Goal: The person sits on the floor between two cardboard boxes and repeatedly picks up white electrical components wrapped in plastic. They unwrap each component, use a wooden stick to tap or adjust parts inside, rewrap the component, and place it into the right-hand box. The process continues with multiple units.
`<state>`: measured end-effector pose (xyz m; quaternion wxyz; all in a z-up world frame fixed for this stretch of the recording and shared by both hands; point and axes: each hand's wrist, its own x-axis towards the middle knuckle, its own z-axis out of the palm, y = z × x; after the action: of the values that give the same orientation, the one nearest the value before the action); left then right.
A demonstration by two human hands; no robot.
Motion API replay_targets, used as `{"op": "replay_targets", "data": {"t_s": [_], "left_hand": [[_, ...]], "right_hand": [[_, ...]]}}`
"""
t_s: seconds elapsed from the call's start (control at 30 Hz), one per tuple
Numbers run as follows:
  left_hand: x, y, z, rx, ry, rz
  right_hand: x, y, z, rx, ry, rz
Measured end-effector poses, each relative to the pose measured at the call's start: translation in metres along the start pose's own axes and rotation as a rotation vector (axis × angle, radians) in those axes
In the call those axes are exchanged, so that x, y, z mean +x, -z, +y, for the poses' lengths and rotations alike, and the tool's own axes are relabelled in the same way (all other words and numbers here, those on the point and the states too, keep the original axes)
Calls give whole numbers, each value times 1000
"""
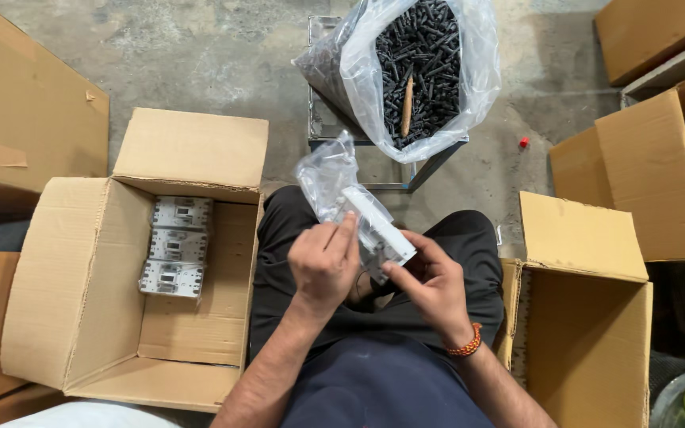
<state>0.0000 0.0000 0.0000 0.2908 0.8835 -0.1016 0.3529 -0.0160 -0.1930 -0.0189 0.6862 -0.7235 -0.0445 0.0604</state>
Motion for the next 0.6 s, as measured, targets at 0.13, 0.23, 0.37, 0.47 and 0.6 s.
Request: {"op": "replay_targets", "data": {"t_s": [0.13,0.23,0.37,0.47,0.6], "left_hand": [[1,-7,10,-97,-34,-25],[0,-10,22,-170,-20,-110],[-1,-16,35,-235,-2,-153],[-3,-20,41,-331,39,-181],[-3,-22,40,-482,387,-117]], "right_hand": [[3,15,-6,-104,116,-80],[10,17,-6,331,-238,175],[10,18,-7,-16,-74,10],[1,21,-9,-524,54,6],[-10,31,-4,-472,278,230]]}}
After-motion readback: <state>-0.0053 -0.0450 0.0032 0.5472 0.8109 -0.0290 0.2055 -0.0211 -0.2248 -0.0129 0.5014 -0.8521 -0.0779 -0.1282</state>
